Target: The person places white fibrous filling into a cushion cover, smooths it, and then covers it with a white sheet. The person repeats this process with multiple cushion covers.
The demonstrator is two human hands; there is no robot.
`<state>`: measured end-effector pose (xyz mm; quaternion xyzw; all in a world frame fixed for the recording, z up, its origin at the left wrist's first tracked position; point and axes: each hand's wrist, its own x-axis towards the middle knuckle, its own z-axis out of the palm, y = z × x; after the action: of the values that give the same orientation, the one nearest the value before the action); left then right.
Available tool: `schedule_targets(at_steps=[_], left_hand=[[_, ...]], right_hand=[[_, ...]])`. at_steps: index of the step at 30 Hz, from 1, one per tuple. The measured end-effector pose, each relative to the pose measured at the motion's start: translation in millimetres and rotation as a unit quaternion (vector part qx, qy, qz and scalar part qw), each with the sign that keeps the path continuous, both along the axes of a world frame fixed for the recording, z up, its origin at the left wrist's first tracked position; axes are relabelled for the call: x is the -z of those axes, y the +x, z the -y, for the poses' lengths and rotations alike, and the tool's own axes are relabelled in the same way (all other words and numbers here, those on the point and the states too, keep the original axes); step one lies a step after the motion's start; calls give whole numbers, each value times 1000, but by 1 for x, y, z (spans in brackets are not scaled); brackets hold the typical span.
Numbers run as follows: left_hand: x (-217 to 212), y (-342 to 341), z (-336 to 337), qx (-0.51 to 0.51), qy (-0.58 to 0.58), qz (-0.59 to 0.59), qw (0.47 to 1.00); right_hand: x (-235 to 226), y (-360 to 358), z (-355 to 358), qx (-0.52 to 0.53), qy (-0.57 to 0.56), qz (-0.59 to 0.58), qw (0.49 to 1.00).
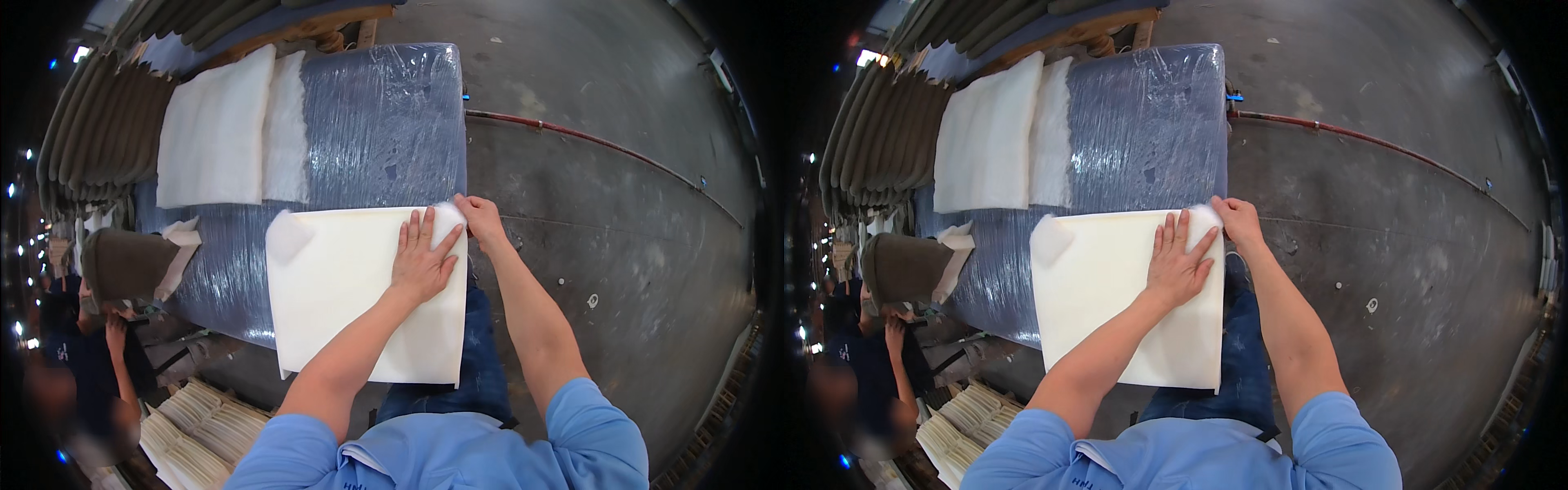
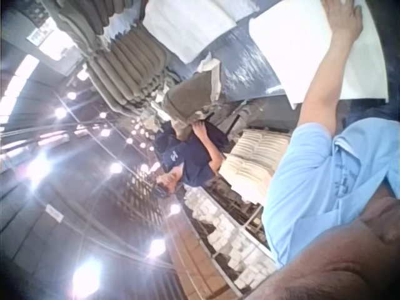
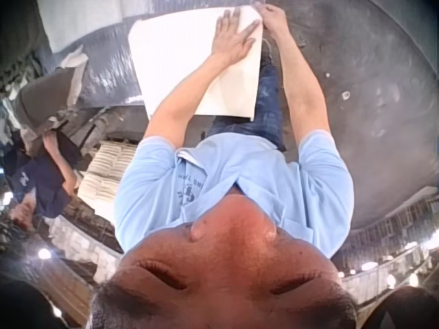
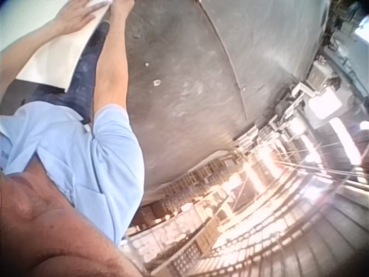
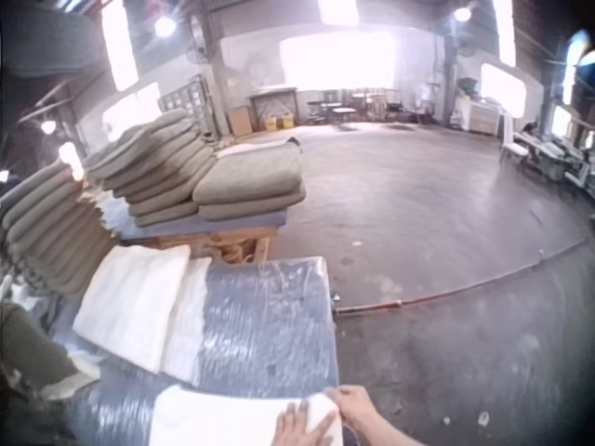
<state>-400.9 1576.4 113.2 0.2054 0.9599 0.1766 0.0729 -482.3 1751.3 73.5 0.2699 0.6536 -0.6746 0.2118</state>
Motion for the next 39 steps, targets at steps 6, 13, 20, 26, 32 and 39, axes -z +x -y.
schedule_targets(at_steps=[6,13,20,26,32,39], left_hand=[[-5,-3,-3,3,-6,14,1000],[-4,-5,-5,10,-38,39,998],[-13,-2,1,1,-8,72,997],[-14,10,7,-15,-42,64,997],[-20,4,7,-22,-22,71,997],[-49,-55,-16,-4,77,-24,997]], right_hand=[[-18,9,-3,71,146,-242,957],[-14,44,-5,-191,191,-361,893],[-10,46,-4,-175,171,-290,925],[-6,42,-6,-163,148,-295,930],[12,37,-20,-69,-64,-176,980],[-6,22,-37,51,-52,-104,992]])
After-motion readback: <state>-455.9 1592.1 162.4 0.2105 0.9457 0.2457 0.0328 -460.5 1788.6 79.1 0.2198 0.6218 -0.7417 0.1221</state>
